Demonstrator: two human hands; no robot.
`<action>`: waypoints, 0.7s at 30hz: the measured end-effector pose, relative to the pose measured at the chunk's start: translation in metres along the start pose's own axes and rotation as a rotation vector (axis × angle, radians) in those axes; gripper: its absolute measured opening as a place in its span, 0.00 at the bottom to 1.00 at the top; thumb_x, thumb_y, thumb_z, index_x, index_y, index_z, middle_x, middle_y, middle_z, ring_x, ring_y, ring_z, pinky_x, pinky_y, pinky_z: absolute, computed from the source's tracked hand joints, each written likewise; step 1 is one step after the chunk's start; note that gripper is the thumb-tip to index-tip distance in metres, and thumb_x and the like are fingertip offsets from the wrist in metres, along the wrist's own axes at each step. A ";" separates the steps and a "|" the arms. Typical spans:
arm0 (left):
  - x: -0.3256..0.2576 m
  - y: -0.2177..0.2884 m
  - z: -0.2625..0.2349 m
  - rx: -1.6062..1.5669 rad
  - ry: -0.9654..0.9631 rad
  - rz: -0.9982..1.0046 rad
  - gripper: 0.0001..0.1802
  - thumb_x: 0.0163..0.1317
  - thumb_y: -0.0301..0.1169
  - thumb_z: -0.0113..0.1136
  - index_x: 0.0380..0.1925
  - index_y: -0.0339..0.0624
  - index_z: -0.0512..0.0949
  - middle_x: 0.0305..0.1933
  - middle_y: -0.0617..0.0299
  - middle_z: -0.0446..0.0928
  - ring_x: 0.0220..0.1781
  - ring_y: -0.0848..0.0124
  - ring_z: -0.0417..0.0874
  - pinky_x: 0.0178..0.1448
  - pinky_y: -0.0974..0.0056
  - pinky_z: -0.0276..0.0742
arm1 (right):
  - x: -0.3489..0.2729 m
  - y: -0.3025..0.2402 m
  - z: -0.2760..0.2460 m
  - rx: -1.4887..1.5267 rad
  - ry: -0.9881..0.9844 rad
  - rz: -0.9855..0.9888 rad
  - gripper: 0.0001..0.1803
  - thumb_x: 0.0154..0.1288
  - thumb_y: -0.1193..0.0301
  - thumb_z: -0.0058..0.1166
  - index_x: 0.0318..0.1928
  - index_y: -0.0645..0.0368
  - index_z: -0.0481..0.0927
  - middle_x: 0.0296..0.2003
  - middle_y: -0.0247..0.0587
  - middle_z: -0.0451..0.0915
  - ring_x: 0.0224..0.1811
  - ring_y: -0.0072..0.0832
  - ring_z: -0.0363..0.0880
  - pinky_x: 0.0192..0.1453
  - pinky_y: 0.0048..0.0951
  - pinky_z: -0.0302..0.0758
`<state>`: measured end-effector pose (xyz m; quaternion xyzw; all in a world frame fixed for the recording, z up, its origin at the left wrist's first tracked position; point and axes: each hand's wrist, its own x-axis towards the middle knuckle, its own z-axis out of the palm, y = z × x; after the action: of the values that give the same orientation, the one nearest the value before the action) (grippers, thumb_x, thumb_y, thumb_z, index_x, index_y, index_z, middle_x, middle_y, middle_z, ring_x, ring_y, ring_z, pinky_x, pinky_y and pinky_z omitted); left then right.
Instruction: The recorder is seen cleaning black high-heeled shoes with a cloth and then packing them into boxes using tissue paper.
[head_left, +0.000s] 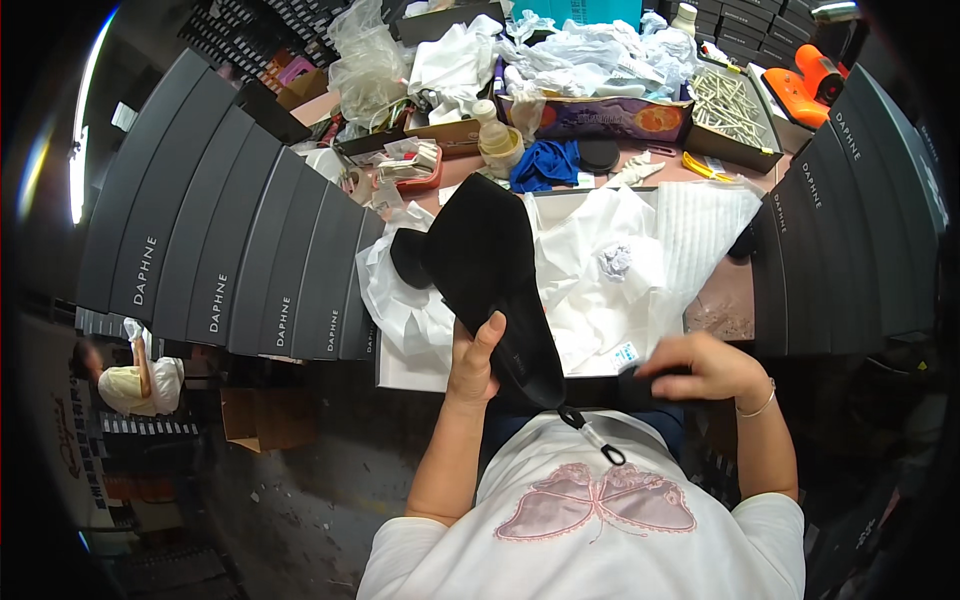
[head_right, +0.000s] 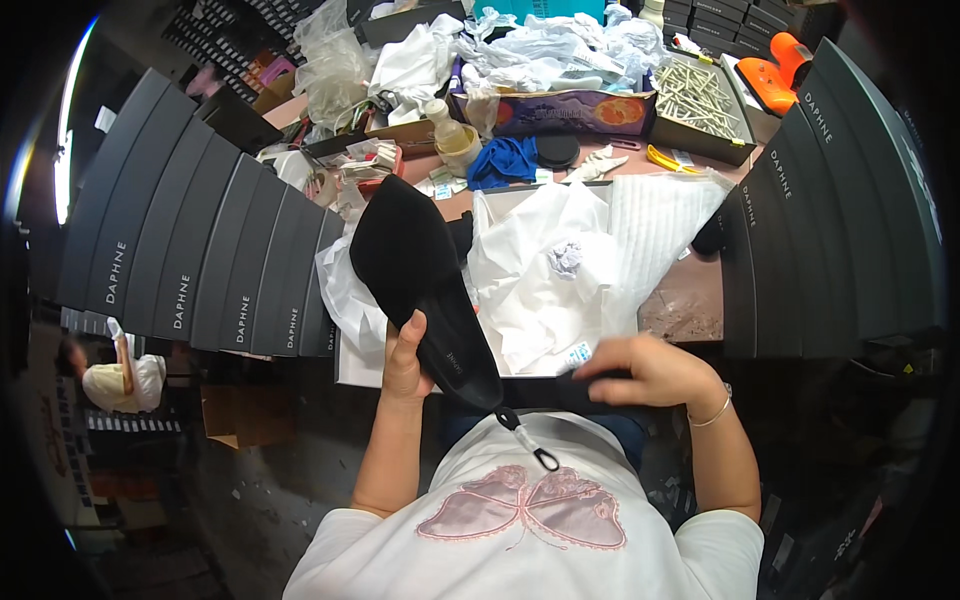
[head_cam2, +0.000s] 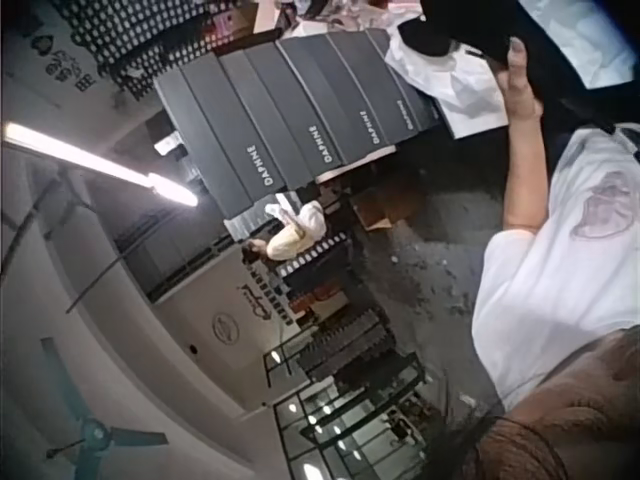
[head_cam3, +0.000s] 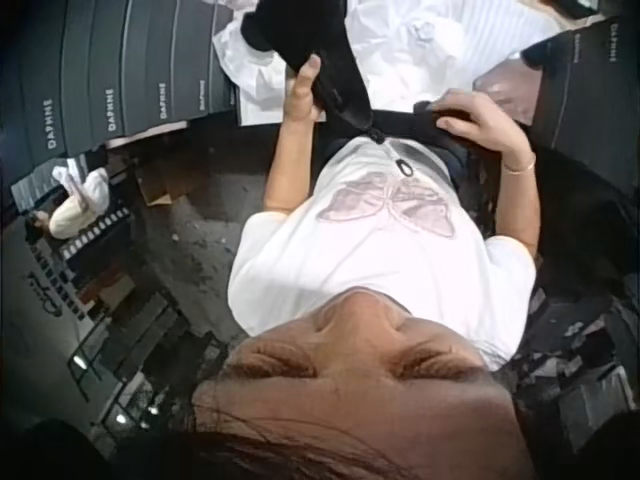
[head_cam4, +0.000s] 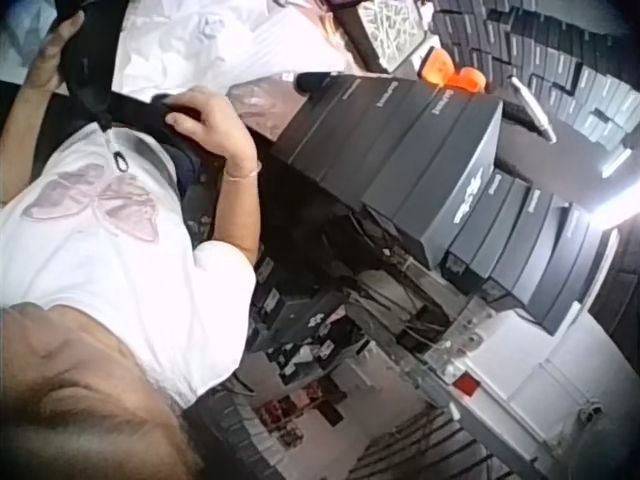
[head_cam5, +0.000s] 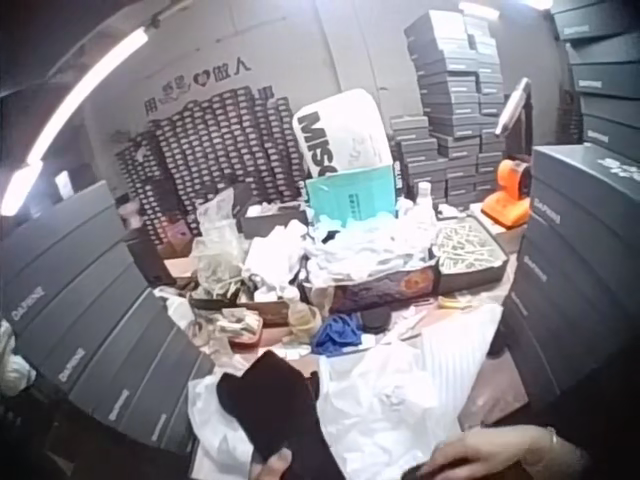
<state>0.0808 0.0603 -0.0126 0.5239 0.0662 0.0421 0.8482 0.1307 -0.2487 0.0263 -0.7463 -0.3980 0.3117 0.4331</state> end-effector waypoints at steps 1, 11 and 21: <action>-0.001 0.000 0.002 0.033 -0.001 0.020 0.38 0.63 0.54 0.57 0.59 0.33 0.66 0.51 0.49 0.77 0.51 0.57 0.82 0.55 0.55 0.81 | 0.007 -0.019 0.000 -0.016 0.204 0.008 0.16 0.58 0.73 0.62 0.48 0.62 0.82 0.36 0.45 0.81 0.39 0.36 0.81 0.46 0.30 0.76; -0.005 -0.018 0.000 -0.143 0.031 -0.019 0.35 0.69 0.56 0.46 0.61 0.37 0.65 0.56 0.57 0.73 0.57 0.68 0.76 0.62 0.61 0.72 | 0.091 -0.014 0.116 -0.588 0.281 -0.235 0.10 0.52 0.75 0.53 0.35 0.66 0.79 0.42 0.48 0.77 0.39 0.39 0.79 0.38 0.38 0.76; -0.003 -0.030 0.013 -0.248 0.033 -0.320 0.37 0.64 0.61 0.48 0.55 0.36 0.71 0.48 0.54 0.79 0.46 0.64 0.83 0.49 0.61 0.81 | 0.056 -0.020 0.049 0.428 -0.413 -0.293 0.12 0.58 0.76 0.48 0.39 0.70 0.80 0.33 0.50 0.79 0.36 0.36 0.78 0.44 0.34 0.75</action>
<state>0.0803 0.0351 -0.0331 0.3976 0.1567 -0.0771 0.9008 0.1122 -0.1742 0.0168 -0.4941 -0.5058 0.4676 0.5304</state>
